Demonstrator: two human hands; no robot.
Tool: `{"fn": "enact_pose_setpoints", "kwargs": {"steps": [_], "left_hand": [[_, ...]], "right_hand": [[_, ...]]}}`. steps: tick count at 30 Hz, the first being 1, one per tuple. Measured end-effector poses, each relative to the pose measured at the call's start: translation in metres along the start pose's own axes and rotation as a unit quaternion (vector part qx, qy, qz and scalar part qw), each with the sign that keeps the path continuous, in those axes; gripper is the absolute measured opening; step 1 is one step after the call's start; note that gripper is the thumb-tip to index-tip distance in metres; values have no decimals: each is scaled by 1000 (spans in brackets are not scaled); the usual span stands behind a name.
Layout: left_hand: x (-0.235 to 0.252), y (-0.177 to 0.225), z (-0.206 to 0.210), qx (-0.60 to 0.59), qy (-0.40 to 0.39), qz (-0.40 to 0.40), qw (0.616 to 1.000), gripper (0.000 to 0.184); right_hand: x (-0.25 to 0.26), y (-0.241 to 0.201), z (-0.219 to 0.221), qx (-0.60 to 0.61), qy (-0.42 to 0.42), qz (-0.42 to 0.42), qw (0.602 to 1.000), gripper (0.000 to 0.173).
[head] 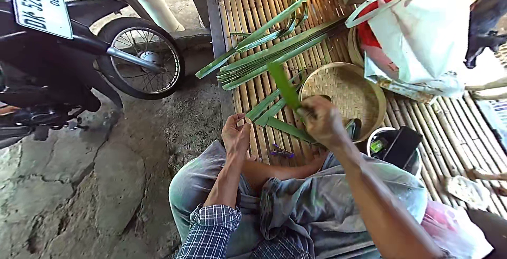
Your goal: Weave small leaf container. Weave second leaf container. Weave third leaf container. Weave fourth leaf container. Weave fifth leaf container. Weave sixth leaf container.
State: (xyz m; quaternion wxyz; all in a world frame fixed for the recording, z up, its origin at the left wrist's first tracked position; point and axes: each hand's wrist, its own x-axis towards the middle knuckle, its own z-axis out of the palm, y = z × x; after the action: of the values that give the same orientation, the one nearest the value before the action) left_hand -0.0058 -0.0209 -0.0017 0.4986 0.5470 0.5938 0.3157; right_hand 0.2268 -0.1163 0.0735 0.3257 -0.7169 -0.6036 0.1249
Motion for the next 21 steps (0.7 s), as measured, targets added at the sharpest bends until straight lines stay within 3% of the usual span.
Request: {"fn": "enact_pose_setpoints", "kwargs": {"steps": [3,5,7,9,12,15,17,19,21], "left_hand": [[2,7,-3,-7,36,-16,999,31],[7,11,-6,-5,53,-23,998,30],[15,20,-7,5,47,-24,999,30],[33,31,-8,32,32,-1,999,28],[76,42,-8,88,36,24,995,24],[135,24,-10,48,64,-15,997,32],[165,3,-10,7,77,-77,994,45],[179,-10,-7,-23,65,-141,988,59],[189,-14,-3,-66,59,-184,979,66]], "right_hand": [[12,21,54,-84,-153,66,982,20],[15,28,80,-145,-280,131,940,26],[11,29,92,-181,-329,148,915,27],[3,28,94,-203,-297,115,926,26],[-5,25,81,-257,-123,-4,959,19],[-6,15,64,-294,-28,-54,954,17],[-16,18,64,-298,-51,-49,952,16],[-31,25,74,-284,-146,2,948,17],[-36,27,83,-257,-266,91,925,29]]}}
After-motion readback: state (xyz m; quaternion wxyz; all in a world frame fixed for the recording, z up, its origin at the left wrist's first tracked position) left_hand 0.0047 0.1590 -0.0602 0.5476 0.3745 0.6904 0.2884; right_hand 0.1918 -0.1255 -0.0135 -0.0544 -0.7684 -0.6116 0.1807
